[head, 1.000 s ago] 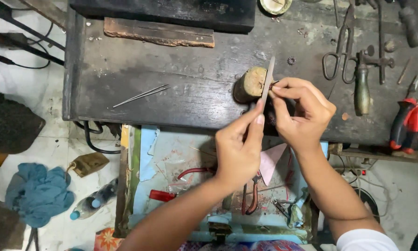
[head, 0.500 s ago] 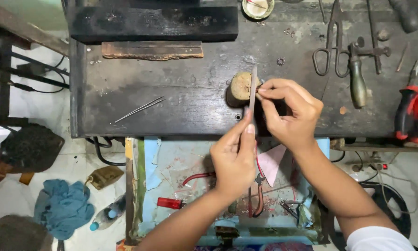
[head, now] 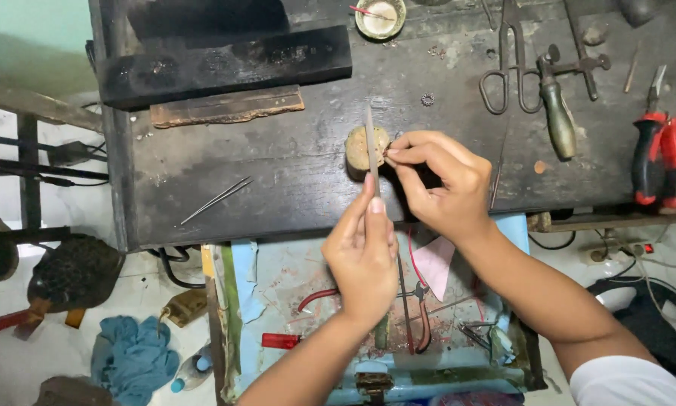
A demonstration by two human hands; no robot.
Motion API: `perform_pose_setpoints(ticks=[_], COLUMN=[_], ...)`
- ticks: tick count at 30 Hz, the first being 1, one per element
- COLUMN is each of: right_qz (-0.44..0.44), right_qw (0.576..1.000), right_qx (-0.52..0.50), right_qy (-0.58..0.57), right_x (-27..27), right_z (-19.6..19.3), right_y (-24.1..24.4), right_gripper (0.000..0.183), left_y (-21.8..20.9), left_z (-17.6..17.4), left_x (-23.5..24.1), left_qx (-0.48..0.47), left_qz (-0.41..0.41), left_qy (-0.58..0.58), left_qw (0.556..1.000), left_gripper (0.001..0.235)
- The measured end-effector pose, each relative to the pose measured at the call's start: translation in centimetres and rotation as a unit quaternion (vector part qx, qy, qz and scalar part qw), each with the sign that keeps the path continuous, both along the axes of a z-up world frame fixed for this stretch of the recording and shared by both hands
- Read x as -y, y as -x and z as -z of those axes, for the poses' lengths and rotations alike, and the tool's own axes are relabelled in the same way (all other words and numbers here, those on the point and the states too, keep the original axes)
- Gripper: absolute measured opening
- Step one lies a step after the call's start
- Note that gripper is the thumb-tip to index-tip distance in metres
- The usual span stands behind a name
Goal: The person holds a small metal ring against a wooden peg and uses a metal file to smooth its surface. They repeatedly rotate the ring and adjust their grip to file different sections while keeping the ring stable on the peg.
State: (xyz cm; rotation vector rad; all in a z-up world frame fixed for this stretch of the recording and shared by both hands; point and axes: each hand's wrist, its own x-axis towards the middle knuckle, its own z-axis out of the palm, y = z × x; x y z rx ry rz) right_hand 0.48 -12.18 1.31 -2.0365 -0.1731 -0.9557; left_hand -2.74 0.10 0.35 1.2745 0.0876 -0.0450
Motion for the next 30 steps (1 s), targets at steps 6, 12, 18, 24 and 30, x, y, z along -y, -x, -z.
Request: perform_pose_setpoints(ticks=[6,12,18,24,30], right_qz=[0.006,0.003,-0.001,-0.016,-0.021], right_qw=[1.0,1.0,1.0,0.999,0.999], right_qx=[-0.007,-0.016,-0.012,-0.004,-0.012], right_qy=[0.005,-0.001,0.02,0.029,0.038], right_x=[0.1,0.1,0.2,0.4,0.4], right_z=[0.2,0.2,0.2,0.3,0.2], right_y=[0.1,0.1,0.1,0.0,0.0], right_gripper=[0.016,0.014,0.013,0.014,0.014], left_y=[0.1,-2.6,-3.3,0.9,-2.2], left_z=[0.5,0.6,-0.1,-1.6,-0.8], left_x=[0.3,1.0,0.5,-1.7,-1.2], left_qx=[0.007,0.025,0.022,0.017,0.065], left_qz=[0.005,0.019,0.025,0.023,0.067], left_qy=[0.002,0.022,0.059,-0.012,-0.002], left_qw=[1.0,0.999,0.998,1.0,0.996], left_gripper=[0.032,0.031,0.03,0.031,0.028])
